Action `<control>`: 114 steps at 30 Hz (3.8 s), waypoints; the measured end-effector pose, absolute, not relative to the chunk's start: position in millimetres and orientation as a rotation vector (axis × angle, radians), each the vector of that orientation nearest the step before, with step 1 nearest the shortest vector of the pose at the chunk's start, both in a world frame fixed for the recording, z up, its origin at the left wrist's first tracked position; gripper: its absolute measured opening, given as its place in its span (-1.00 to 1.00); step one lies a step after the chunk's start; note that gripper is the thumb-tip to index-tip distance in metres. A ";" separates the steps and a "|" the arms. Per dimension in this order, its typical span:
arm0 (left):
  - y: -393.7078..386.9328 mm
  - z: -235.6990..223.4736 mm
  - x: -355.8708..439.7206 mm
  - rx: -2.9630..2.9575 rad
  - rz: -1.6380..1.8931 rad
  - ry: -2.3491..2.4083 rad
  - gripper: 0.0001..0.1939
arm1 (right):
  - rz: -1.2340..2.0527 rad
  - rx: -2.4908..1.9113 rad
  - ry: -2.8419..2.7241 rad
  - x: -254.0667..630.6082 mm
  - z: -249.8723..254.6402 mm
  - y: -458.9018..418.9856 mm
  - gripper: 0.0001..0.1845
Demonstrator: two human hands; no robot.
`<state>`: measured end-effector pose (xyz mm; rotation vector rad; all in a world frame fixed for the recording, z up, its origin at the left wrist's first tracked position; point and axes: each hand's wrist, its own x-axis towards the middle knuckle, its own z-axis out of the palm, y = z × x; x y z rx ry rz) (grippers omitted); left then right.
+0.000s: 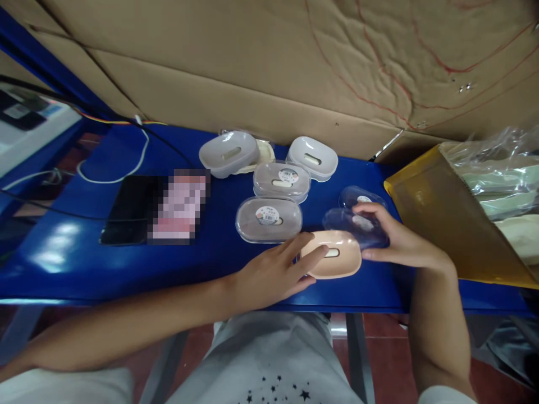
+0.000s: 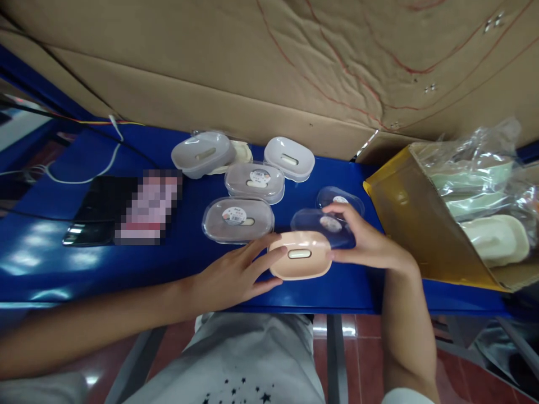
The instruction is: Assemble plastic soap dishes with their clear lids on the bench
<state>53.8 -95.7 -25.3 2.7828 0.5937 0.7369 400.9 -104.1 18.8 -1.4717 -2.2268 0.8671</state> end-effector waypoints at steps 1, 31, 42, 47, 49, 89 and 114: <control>-96.5 -26.4 53.7 2.783 0.756 0.613 -0.39 | 0.919 -1.415 -2.283 393.1 19.2 -108.2 -0.10; -97.2 -18.4 54.8 2.956 0.604 0.662 -0.36 | 0.604 -1.632 -2.450 332.2 11.1 -143.5 0.15; -93.0 -18.3 57.5 3.023 0.517 0.730 -0.40 | 0.353 -1.522 -2.580 320.6 6.9 -138.7 0.10; -92.3 -20.2 58.1 3.014 0.534 0.730 -0.42 | 0.379 -1.467 -2.601 326.7 4.0 -130.9 0.22; -92.6 -21.9 58.2 3.017 0.545 0.736 -0.42 | 0.380 -1.452 -2.597 328.8 1.9 -127.8 0.25; -30.9 7.9 20.9 2.976 0.426 0.869 -0.53 | -0.310 -1.455 -2.432 304.3 -16.6 -109.0 -0.48; -31.9 -0.1 15.1 2.976 0.469 0.944 -0.56 | 0.055 -1.843 -2.043 415.5 -4.4 -85.1 -0.43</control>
